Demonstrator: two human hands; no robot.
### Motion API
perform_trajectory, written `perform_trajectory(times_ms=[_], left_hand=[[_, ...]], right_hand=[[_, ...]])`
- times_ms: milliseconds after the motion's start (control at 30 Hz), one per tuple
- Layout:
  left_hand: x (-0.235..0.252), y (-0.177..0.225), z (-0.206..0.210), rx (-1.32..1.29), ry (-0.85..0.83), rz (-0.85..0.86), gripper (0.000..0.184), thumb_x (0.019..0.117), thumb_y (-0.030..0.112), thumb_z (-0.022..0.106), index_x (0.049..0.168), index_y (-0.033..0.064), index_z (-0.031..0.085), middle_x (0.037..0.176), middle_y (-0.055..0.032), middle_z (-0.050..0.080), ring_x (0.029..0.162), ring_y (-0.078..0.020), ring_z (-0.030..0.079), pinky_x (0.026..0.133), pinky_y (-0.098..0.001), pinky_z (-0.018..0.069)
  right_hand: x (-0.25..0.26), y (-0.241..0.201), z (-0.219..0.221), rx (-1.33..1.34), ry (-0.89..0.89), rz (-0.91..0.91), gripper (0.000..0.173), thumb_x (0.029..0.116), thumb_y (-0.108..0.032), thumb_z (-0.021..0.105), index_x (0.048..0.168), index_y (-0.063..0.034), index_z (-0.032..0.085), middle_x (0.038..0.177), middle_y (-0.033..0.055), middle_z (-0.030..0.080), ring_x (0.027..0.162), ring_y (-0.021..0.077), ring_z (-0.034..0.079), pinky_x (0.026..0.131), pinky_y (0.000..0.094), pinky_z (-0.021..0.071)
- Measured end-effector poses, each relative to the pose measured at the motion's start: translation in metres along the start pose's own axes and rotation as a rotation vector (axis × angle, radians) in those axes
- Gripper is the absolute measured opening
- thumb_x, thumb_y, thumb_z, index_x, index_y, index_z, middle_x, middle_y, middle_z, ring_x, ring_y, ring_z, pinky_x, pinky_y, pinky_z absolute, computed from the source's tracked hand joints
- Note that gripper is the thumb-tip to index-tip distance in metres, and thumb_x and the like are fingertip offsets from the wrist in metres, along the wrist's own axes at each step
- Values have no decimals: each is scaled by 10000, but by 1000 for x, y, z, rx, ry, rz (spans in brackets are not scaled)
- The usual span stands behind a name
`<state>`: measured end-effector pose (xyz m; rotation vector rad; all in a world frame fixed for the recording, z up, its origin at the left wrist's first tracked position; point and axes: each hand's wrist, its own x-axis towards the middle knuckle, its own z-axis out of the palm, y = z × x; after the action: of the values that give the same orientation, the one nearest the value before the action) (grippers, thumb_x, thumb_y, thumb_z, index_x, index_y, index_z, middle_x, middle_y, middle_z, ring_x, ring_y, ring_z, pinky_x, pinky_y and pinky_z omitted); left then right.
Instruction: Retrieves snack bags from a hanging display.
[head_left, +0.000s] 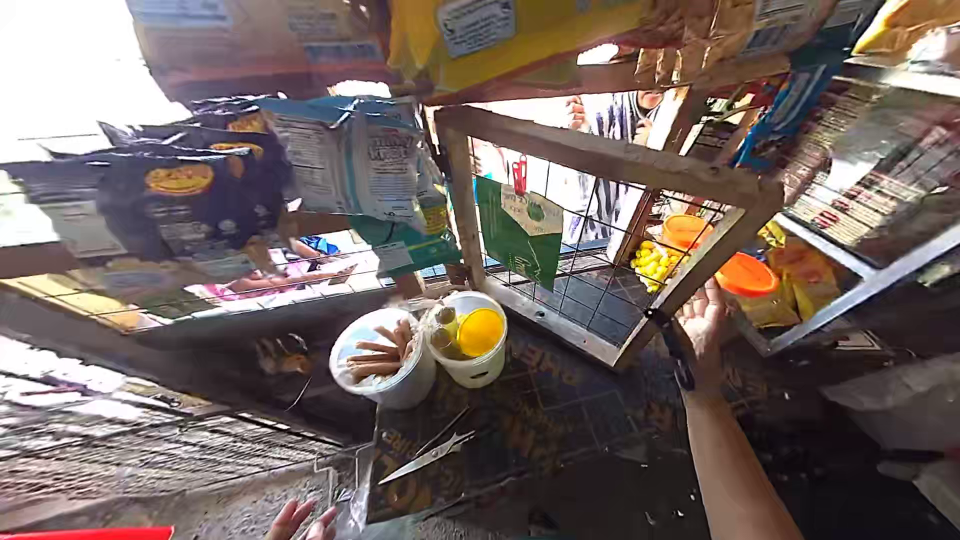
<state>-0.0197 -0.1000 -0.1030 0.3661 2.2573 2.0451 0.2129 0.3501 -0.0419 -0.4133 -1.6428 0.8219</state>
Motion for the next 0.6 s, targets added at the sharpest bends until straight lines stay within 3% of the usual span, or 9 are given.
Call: perform_trajectory(times_ms=[33,100,167,233,300,367,467,600], left_hand=[[0,-1,-4,-18,-21,23,509,1015,101,455,1464,-82,301,1281,-19,562,1014,-22,651,839,-255,580],[-9,-2,-14,-42,-38,50,490,1007,131,495,1451,-29,363,1305,13,581,1015,-24,659,840,-255,581],[-21,-7,-29,-60,-41,68,464,1000,120,497,1438,-1,400,1315,18,592,1000,-37,673,834,-261,590],[-35,-15,-49,-77,-44,64,429,1005,107,497,1421,20,438,1310,32,610,980,-38,683,827,-263,597],[-52,-24,-72,-69,-51,0,406,1004,91,474,1402,15,449,1297,33,604,953,-21,680,821,-250,596],[-69,-34,-95,-48,-43,-105,407,987,65,453,1386,-16,448,1283,5,598,942,-20,676,813,-247,593],[-95,-51,-125,-39,-6,-192,396,982,53,451,1370,-26,466,1284,-33,611,951,-50,684,812,-270,596],[-120,-46,-138,-25,87,-231,390,977,56,455,1351,-53,478,1278,-63,603,961,-51,677,824,-259,590]], right_hand=[[-6,-10,7,3,-24,-6,1139,928,-627,612,1496,218,101,1454,277,481,1315,177,556,1103,316,471],[-25,-34,18,48,-68,14,1002,956,-544,629,1480,175,169,1270,147,627,1145,138,663,1017,319,551],[-44,-58,32,33,-96,7,906,983,-522,588,1467,142,207,1208,64,638,1096,88,662,994,298,557],[-63,-77,46,16,-108,-25,924,971,-591,577,1475,94,216,1250,33,634,1144,72,640,1012,283,538],[-80,-90,61,25,-99,-28,1012,911,-610,655,1518,49,186,1346,52,601,1217,103,616,1028,294,532],[-92,-103,76,17,-38,30,1060,862,-528,738,1504,81,153,1335,93,553,1205,109,601,1002,280,539],[-94,-134,99,-78,102,232,921,891,-242,721,1486,167,149,1283,212,524,1136,90,600,962,215,521],[-95,-153,118,-117,162,279,808,905,-152,689,1479,168,219,1292,243,533,1122,71,599,956,174,497]])
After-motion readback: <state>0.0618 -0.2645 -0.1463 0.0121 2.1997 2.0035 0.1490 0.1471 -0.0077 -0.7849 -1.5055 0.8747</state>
